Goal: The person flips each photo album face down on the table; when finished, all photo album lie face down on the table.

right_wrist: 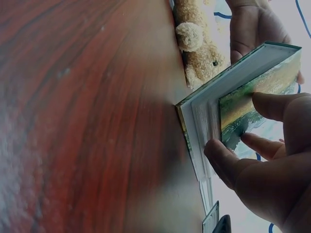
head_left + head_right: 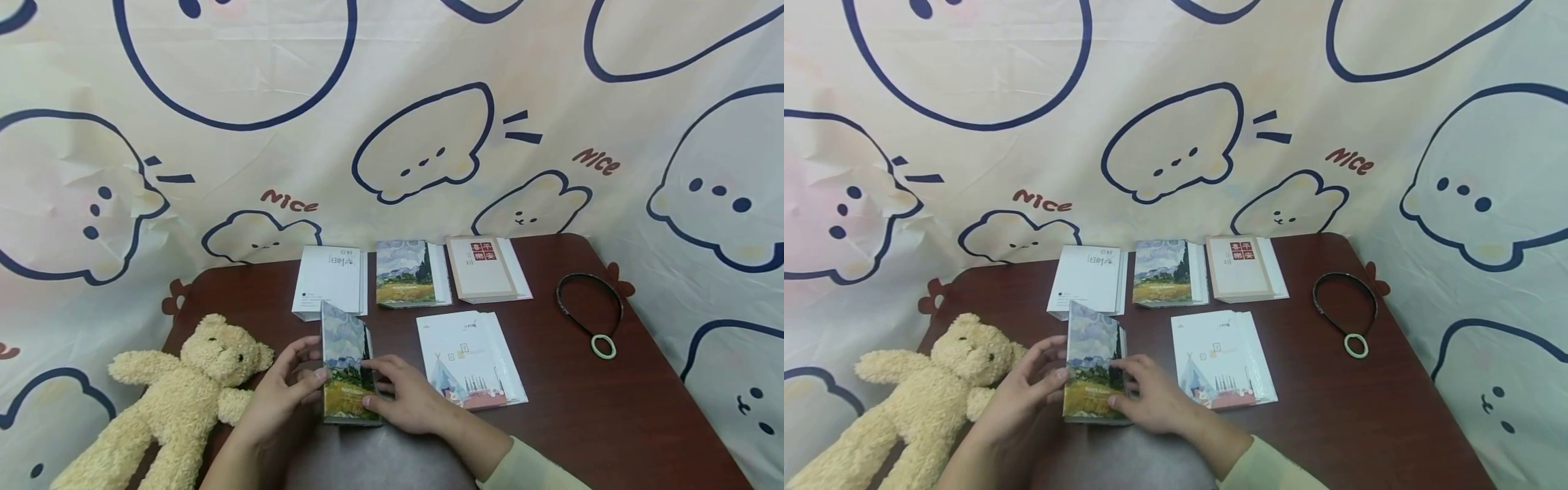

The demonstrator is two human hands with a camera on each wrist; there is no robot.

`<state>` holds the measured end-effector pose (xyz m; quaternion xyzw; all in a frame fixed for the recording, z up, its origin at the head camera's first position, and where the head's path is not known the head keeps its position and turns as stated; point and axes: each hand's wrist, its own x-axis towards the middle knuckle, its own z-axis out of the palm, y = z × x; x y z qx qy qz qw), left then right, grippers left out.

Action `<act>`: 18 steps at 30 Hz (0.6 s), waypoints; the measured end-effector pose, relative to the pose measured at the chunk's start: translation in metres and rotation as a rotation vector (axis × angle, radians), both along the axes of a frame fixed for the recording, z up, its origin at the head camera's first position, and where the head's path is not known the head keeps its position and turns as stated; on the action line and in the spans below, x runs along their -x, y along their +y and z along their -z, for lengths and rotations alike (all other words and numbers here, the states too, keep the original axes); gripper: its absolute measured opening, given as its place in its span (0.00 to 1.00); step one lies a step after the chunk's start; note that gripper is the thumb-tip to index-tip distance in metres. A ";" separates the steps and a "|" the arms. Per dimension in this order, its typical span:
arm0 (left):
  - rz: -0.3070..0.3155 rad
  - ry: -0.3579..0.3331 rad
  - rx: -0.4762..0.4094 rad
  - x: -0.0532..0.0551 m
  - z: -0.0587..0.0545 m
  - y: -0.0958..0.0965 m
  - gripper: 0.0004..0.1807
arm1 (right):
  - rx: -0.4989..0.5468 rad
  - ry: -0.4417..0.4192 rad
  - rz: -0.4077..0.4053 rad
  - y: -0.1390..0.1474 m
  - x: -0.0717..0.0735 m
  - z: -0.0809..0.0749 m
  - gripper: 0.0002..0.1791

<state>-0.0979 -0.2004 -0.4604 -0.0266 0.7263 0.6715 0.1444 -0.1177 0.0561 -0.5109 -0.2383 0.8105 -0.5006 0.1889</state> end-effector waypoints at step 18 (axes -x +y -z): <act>0.042 0.026 -0.015 -0.001 -0.006 0.002 0.36 | 0.093 -0.027 0.009 -0.010 -0.003 -0.001 0.30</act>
